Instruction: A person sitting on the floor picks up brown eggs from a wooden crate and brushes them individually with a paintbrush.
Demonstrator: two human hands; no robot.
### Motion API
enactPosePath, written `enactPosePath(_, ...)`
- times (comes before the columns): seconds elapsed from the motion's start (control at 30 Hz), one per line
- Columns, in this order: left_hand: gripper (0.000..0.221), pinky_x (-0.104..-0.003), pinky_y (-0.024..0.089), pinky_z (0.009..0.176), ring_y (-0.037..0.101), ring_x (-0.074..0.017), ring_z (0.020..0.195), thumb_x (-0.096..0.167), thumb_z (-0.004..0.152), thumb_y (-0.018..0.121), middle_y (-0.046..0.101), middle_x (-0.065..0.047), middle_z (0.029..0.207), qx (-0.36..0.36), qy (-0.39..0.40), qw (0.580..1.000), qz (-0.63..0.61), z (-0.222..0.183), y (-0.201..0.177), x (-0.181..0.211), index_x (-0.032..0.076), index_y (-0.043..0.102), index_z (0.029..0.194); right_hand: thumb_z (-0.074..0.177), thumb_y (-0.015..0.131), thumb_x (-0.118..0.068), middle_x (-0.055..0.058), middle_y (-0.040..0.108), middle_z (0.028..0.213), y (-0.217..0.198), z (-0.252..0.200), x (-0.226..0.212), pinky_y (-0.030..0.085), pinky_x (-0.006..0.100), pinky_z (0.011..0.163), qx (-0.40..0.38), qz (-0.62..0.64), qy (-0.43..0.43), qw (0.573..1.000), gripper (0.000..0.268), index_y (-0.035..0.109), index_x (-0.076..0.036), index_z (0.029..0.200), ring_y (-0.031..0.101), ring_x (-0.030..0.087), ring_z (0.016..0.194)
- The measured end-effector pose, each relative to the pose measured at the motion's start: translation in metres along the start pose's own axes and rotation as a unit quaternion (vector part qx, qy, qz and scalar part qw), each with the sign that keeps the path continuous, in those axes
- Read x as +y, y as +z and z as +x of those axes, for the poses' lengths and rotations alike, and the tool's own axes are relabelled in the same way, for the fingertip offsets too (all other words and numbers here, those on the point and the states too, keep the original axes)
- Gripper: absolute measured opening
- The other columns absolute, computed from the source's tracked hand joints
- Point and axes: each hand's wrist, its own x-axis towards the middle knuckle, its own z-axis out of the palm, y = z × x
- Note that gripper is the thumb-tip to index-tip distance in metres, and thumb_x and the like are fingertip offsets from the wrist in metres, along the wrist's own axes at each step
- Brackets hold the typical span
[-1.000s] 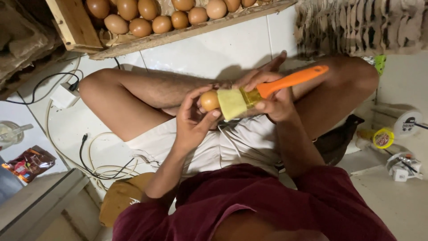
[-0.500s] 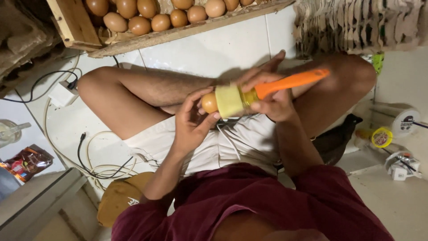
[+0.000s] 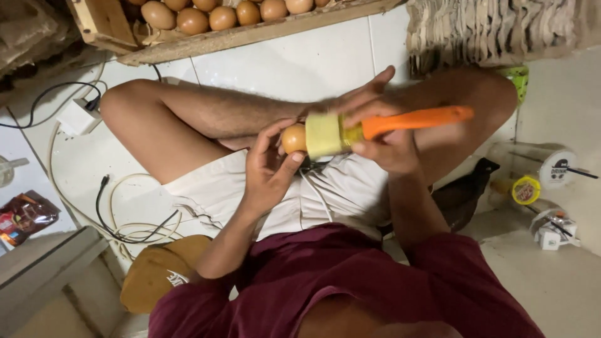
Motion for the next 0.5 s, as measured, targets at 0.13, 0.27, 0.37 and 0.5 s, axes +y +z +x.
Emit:
enactPosePath(0.13, 0.050, -0.035, 0.059, 0.099, 0.062, -0.0222, 0.121, 0.010, 0.101, 0.065, 0.055, -0.019, 0.141, -0.009, 0.000, 1.000, 0.009, -0.006, 0.007, 0.011, -0.005, 0.047, 0.146, 0.093, 0.075, -0.031, 0.019, 0.065, 0.120, 0.013, -0.004, -0.013, 0.048, 0.038, 0.104, 0.011, -0.027, -0.061, 0.998, 0.034, 0.065, -0.002, 0.109, 0.063, 0.028, 0.118)
enactPosePath(0.27, 0.056, -0.037, 0.059, 0.098, 0.063, -0.0237, 0.120, 0.008, 0.096, 0.071, 0.056, -0.020, 0.140, -0.009, 0.005, 1.000, 0.003, -0.018, 0.015, 0.011, -0.006, 0.048, 0.145, 0.088, 0.076, -0.032, 0.022, 0.063, 0.115, 0.017, -0.020, -0.006, 0.048, 0.039, 0.099, 0.059, 0.008, -0.061, 0.996, 0.042, 0.062, 0.003, 0.105, 0.062, 0.028, 0.110)
enactPosePath(0.37, 0.058, -0.040, 0.058, 0.100, 0.062, -0.0277, 0.123, 0.007, 0.090, 0.080, 0.056, -0.019, 0.137, -0.014, 0.035, 0.997, 0.063, -0.021, 0.022, 0.017, -0.005, 0.055, 0.140, 0.090, 0.075, -0.032, 0.017, 0.062, 0.111, 0.020, -0.038, 0.003, 0.049, 0.036, 0.096, 0.073, 0.067, -0.080, 0.992, 0.039, 0.062, 0.001, 0.103, 0.061, 0.025, 0.109)
enactPosePath(0.5, 0.055, -0.040, 0.054, 0.103, 0.060, -0.0298, 0.127, 0.008, 0.089, 0.082, 0.056, -0.018, 0.136, -0.016, 0.043, 0.990, 0.136, -0.029, 0.025, 0.021, -0.001, 0.059, 0.138, 0.086, 0.077, -0.025, 0.025, 0.063, 0.112, 0.014, -0.043, 0.011, 0.050, 0.037, 0.094, 0.115, 0.000, -0.045, 0.992, 0.041, 0.062, 0.007, 0.105, 0.062, 0.028, 0.106)
